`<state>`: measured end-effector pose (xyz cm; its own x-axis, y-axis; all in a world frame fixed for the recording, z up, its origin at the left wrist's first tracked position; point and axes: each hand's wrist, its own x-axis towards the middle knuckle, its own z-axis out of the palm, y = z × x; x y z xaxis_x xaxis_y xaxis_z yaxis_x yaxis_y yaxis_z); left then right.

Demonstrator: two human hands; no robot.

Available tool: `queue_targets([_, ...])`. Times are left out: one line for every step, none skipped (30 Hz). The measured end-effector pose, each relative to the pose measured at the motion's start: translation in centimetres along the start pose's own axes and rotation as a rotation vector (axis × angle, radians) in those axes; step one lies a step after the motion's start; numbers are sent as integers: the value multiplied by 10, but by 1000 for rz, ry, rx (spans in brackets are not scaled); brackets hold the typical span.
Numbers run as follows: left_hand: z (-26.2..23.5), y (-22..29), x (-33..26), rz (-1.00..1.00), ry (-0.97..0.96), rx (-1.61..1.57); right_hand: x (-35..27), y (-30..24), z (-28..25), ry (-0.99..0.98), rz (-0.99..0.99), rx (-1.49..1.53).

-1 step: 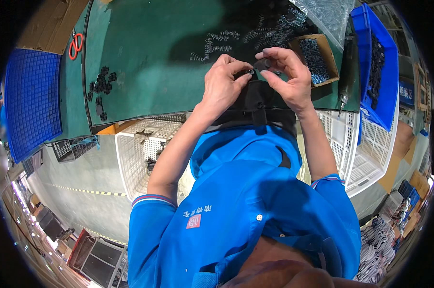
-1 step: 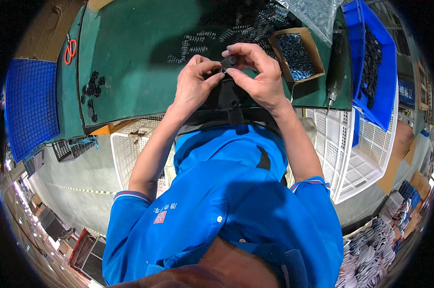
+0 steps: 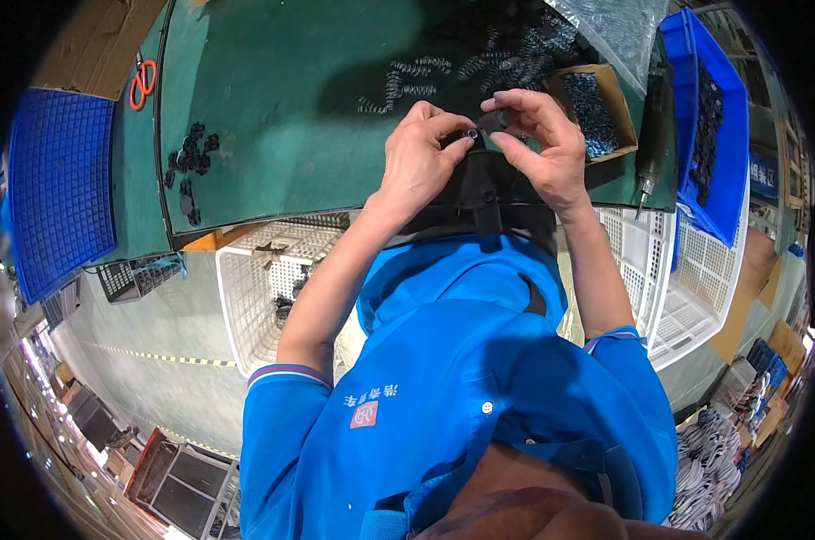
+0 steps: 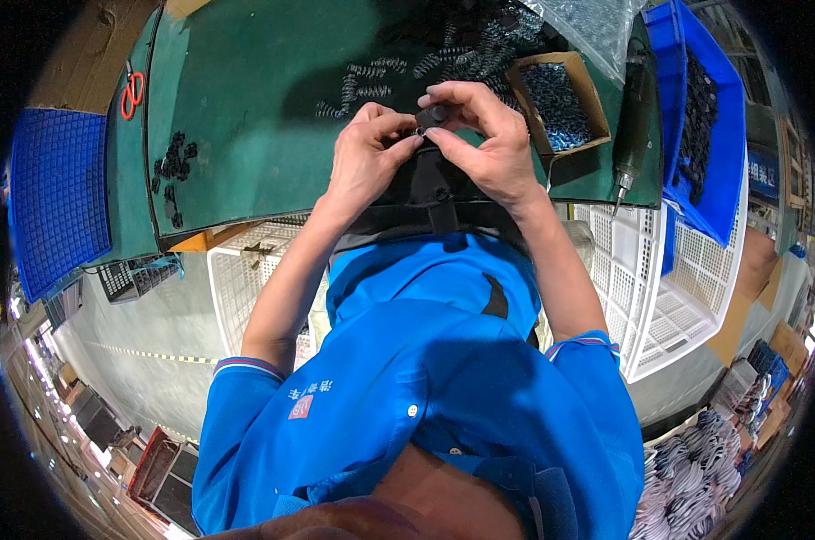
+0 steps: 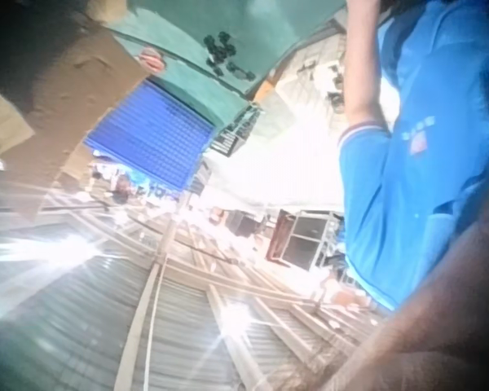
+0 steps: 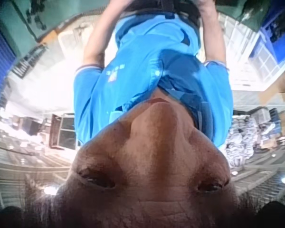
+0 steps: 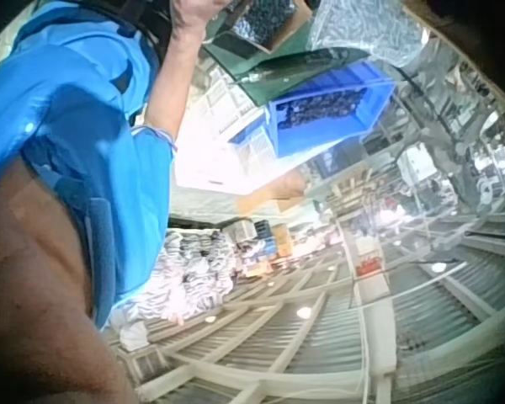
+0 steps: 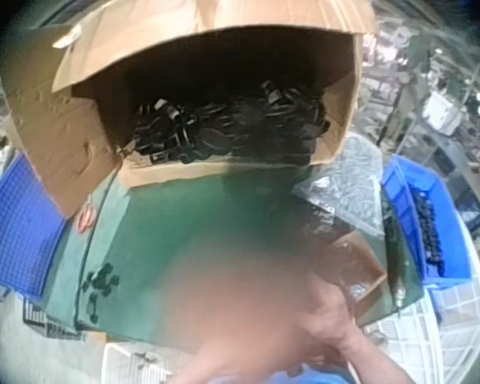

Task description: The person assembles small black plastic components on a green workbench using a corded electric screwdriver. They repeatedly pick up parts, align them, and fasten them with screws, then place the finished assemblies into a white basket.

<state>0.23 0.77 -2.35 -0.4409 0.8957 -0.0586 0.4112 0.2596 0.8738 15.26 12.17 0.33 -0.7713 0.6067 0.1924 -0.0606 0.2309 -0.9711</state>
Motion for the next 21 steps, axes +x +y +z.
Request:
queue_targets([1, -2, 0, 4, 9, -17, 0, 0, 0, -8, -19, -8])
queue_targets([1, -2, 0, 5, 19, -24, 0, 2, 0, -14, 8, 15])
queue_targets([2, -3, -1, 5, 27, -33, 0, 6, -2, -20, 37, 37])
queue_targets([3, -3, -2, 4, 36, -42, -2, 9, -3, -26, 67, 59])
queue_targets([3, -4, -3, 3, 38, -42, -4, 12, -4, -32, 78, 106])
queue_targets([4, -4, -2, 5, 39, -44, -6, 14, -5, -37, 88, 150])
queue_targets([4, -4, -2, 7, 40, -45, -6, 15, -5, -41, 99, 195])
queue_targets([5, -4, -2, 2, 40, -42, -8, 13, -3, -20, 162, 206])
queue_targets([5, -4, -2, -1, 42, -39, -8, 11, -2, -23, 177, 155])
queue_targets([5, -4, -1, -5, 43, -35, -7, 9, -2, -25, 192, 104])
queue_targets([5, -4, -1, -5, 46, -35, -6, 8, -1, -27, 206, 53])
queue_targets([6, -4, -1, -6, 49, -33, -5, 5, 0, -44, 215, -10])
queue_targets([6, -4, -2, -7, 51, -31, -4, 2, 1, -60, 224, -72])
queue_targets([6, -5, -2, -6, 44, -23, -3, 1, 2, -77, 232, -135])
queue_targets([6, -5, -1, -4, 35, -17, -2, 1, 3, -94, 194, -237])
queue_targets([6, -6, -1, -2, 26, -11, -2, 2, 4, -111, 155, -338])
queue_targets([6, -5, -2, 2, 57, -53, -1, 3, 5, -129, 115, -439])
queue_targets([7, -4, -3, 6, 90, -93, 0, 4, 8, -120, 37, -516])
queue_targets([7, -3, -4, 9, 124, -134, 1, 3, 11, -106, 23, -591])
queue_targets([7, -2, -7, 2, 167, -156, 2, 1, 14, -92, 10, -667])
queue_targets([7, -1, -11, -4, 206, -176, 3, 0, 17, -74, -2, -741])
